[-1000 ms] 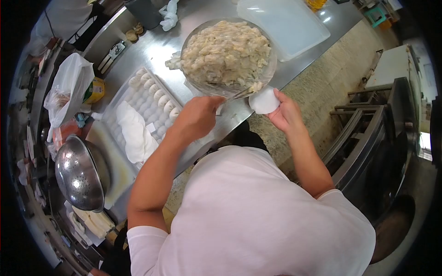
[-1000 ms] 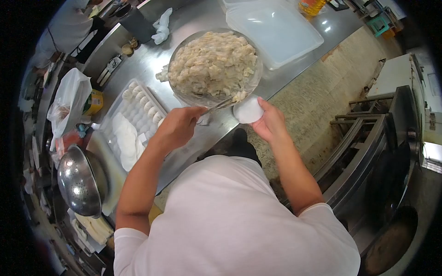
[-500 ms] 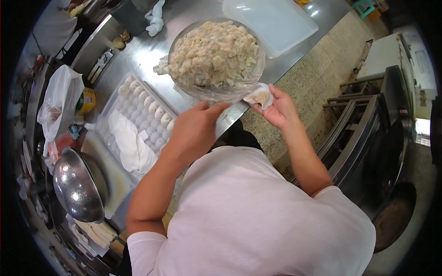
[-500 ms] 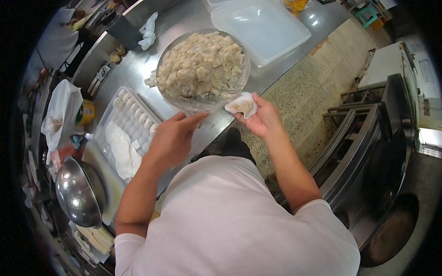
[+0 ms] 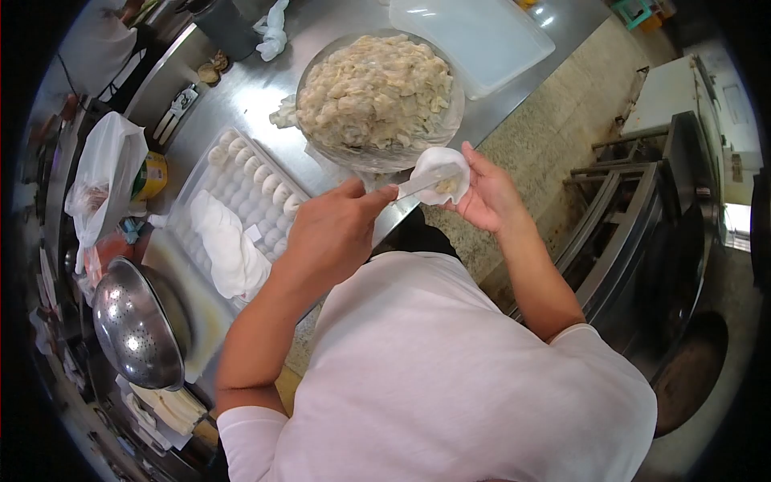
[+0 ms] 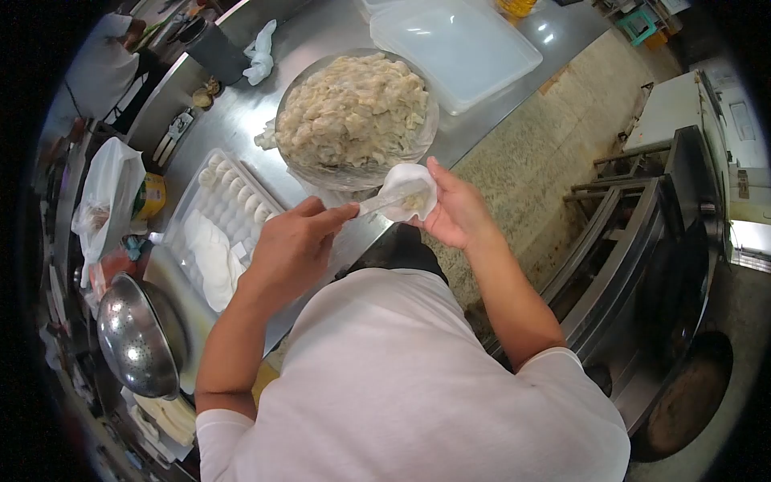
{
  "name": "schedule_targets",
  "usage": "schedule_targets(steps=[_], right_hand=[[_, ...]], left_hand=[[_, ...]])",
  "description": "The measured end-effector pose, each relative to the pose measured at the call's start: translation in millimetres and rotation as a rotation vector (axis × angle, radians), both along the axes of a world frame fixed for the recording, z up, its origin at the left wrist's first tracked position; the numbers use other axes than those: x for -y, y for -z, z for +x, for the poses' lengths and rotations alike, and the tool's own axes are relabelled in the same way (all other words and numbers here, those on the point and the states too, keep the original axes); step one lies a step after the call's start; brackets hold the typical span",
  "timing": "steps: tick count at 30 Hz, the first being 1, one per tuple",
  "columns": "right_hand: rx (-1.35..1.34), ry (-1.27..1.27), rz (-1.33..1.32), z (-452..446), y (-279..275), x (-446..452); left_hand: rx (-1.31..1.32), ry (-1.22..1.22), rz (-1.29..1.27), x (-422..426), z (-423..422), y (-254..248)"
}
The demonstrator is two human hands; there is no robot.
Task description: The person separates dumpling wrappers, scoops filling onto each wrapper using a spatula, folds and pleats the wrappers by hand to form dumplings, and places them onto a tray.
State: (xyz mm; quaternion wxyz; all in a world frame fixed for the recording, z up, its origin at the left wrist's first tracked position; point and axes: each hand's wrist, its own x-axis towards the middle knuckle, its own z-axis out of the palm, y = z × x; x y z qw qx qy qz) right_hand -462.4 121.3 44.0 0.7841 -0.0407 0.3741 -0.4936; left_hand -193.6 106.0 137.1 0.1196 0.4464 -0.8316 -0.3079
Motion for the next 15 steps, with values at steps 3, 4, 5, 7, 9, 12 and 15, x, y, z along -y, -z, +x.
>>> schedule_targets(steps=[3, 4, 5, 7, 9, 12, 15], right_hand=[[-0.025, -0.019, -0.021, 2, -3, 4], [-0.045, -0.015, -0.031, 3, -3, 5], [-0.04, -0.016, -0.031, 3, -3, 6], [0.049, -0.081, -0.054, 3, -3, 10], [0.012, -0.086, -0.067, 9, -7, 11], [-0.111, -0.078, -0.111, 0, 7, 15], [-0.182, -0.139, -0.18, 2, 3, 22]], left_hand=[[0.1, 0.116, -0.129, 4, 4, -4], [0.083, 0.067, -0.09, 5, 10, -15], [0.069, 0.017, -0.05, 4, 15, -22], [0.093, 0.008, -0.058, 2, 16, -19], [0.127, 0.087, -0.032, 0, 14, -4], [0.181, -0.04, -0.024, 8, 25, -7], [0.318, -0.159, -0.034, 35, 21, 39]])
